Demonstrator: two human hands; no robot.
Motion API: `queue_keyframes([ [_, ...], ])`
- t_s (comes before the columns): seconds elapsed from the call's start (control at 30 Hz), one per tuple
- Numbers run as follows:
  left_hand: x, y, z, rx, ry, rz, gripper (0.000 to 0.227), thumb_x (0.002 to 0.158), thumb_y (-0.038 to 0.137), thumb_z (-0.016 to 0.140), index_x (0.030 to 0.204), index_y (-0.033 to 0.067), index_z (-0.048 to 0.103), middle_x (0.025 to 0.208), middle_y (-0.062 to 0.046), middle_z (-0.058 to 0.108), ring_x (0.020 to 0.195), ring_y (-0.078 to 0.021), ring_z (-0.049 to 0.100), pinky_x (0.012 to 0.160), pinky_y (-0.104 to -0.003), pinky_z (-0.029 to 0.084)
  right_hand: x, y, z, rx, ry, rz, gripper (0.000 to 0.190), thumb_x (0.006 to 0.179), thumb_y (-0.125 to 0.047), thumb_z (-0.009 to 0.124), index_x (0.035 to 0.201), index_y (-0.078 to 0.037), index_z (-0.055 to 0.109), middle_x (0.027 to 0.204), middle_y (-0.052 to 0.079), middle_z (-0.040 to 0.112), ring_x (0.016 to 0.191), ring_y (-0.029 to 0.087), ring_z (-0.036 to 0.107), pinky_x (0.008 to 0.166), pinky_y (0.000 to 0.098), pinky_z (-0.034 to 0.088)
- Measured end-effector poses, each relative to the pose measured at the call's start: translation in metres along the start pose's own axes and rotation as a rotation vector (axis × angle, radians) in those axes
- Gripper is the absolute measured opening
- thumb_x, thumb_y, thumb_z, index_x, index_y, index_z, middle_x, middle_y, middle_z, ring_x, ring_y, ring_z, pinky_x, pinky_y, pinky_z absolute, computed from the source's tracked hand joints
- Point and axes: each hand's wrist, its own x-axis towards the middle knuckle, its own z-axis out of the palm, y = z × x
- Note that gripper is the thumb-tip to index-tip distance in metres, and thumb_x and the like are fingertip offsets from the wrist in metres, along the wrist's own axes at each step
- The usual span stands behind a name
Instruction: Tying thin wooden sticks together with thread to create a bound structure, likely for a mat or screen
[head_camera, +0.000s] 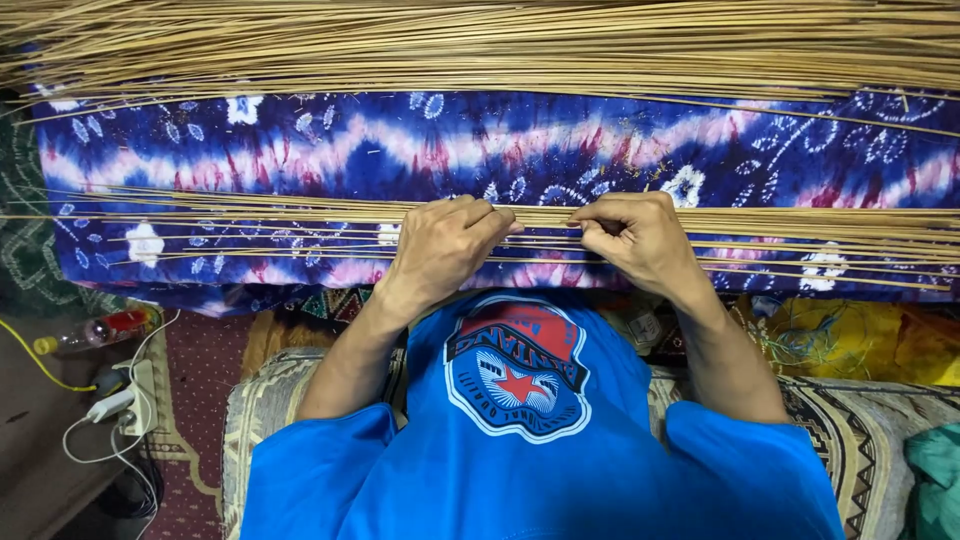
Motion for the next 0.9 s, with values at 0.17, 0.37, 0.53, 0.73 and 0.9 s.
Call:
queue_keyframes([
  [0.17, 0.006, 0.000, 0.000, -0.010, 0.003, 0.010, 0.012, 0.104, 0.020, 0.066, 0.095, 0.0150, 0.071, 0.066, 0.002, 0.054, 0.064, -0.0161, 0.062, 0.056, -0.027, 0.049, -0.001, 0.000, 0.002, 0.005, 0.033, -0.006, 0.015, 0.087, 0.002, 0.067, 0.090, -0.003, 0.080, 0.065, 0.013, 0.066, 0.053, 0.024, 0.058, 0.053, 0.0349, 0.045],
  [0.37, 0.010, -0.004, 0.006, -0.022, 0.001, 0.025, 0.010, 0.103, 0.021, 0.068, 0.095, 0.0157, 0.071, 0.067, 0.002, 0.054, 0.064, -0.0160, 0.062, 0.056, -0.027, 0.049, 0.002, -0.005, -0.003, -0.008, 0.057, 0.007, 0.018, 0.086, 0.003, 0.064, 0.089, -0.005, 0.081, 0.069, 0.013, 0.069, 0.057, 0.028, 0.063, 0.055, 0.0366, 0.048],
  [0.53, 0.015, -0.008, 0.006, -0.032, -0.003, 0.020, 0.011, 0.103, 0.021, 0.068, 0.095, 0.0152, 0.071, 0.066, 0.001, 0.053, 0.064, -0.0168, 0.061, 0.056, -0.028, 0.048, 0.008, -0.012, -0.011, 0.011, 0.006, 0.053, 0.015, 0.085, 0.002, 0.067, 0.089, -0.004, 0.080, 0.063, 0.013, 0.065, 0.054, 0.025, 0.058, 0.056, 0.0383, 0.047],
  [0.73, 0.012, -0.013, 0.013, -0.008, 0.001, 0.037, 0.015, 0.105, 0.023, 0.065, 0.095, 0.0145, 0.070, 0.068, 0.001, 0.052, 0.065, -0.0170, 0.061, 0.056, -0.028, 0.047, 0.014, -0.011, -0.014, 0.027, -0.044, 0.081, 0.011, 0.087, -0.002, 0.072, 0.092, -0.006, 0.081, 0.057, 0.009, 0.059, 0.053, 0.018, 0.055, 0.055, 0.0351, 0.046],
  [0.9, 0.011, -0.019, 0.017, -0.050, -0.017, 0.035, 0.016, 0.107, 0.022, 0.063, 0.096, 0.0131, 0.071, 0.068, -0.001, 0.051, 0.065, -0.0189, 0.060, 0.056, -0.030, 0.047, 0.013, 0.002, -0.010, 0.063, -0.069, 0.088, 0.013, 0.088, 0.003, 0.068, 0.094, 0.000, 0.080, 0.061, 0.012, 0.064, 0.053, 0.017, 0.055, 0.053, 0.0333, 0.044],
])
